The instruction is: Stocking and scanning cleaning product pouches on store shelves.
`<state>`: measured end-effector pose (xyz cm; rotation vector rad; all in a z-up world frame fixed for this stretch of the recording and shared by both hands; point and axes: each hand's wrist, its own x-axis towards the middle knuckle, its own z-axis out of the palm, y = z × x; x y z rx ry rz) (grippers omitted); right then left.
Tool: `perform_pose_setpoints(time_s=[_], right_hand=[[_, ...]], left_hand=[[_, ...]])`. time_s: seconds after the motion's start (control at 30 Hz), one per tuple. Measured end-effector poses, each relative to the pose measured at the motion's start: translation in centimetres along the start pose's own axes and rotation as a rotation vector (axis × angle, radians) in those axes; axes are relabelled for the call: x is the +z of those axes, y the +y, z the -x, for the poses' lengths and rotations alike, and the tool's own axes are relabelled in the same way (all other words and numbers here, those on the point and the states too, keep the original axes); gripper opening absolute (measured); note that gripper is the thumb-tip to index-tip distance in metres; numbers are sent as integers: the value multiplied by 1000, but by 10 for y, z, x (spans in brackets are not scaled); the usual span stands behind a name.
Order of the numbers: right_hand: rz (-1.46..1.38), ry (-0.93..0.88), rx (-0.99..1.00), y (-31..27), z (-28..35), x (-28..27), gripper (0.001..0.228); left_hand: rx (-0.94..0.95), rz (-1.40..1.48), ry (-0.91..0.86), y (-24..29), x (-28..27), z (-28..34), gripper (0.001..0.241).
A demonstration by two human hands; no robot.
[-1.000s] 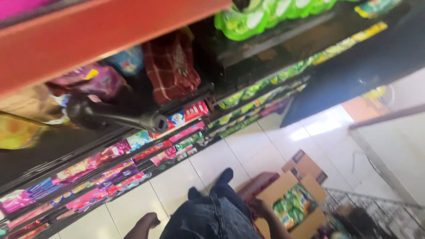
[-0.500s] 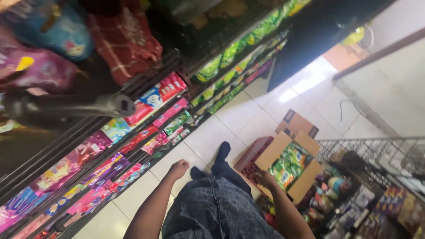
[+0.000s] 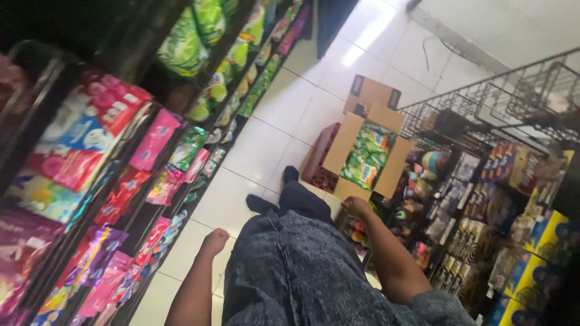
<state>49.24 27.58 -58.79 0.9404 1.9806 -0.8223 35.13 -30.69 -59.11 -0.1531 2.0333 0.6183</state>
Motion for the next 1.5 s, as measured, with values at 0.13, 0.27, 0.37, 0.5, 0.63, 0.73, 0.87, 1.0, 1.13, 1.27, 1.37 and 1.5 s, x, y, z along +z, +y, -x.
perform_pose_setpoints(time_s=[0.13,0.27,0.37,0.5,0.63,0.73,0.87,1.0,1.13,1.27,1.37,1.5], right_hand=[[113,114,-131,28,-15,-1,41],[53,19,-16,27,-31,-12,42],[13,42,-56,33,-49,-21,40],[-231,-67,123,14,-46,-57,36],[-187,-109,111,50,-77,-61,33],[-126,-68,113,72,-103,-67,33],[-217,-98,100,111,-132,-61,33],[-304,-116,159,125,-153,-62,34],[-105,-42,90,139,-170,-58,38],[-153,20,51,142,-178,-64,43],[-194,46,34,147,-183,-61,44],[-389,85,132,147,-198,-57,44]], left_hand=[[-20,-7,7,4,5,15,32],[-95,108,18,17,18,17,34],[-101,131,70,41,28,31,34],[-72,191,117,83,43,47,36],[-134,112,95,118,69,62,38],[-150,117,108,154,77,72,38],[-207,54,40,201,83,84,40],[-177,56,39,231,91,88,39],[-259,71,-9,260,96,95,41],[-197,99,-44,264,103,92,39],[-230,98,-47,276,99,94,39],[-332,94,-88,283,95,91,41]])
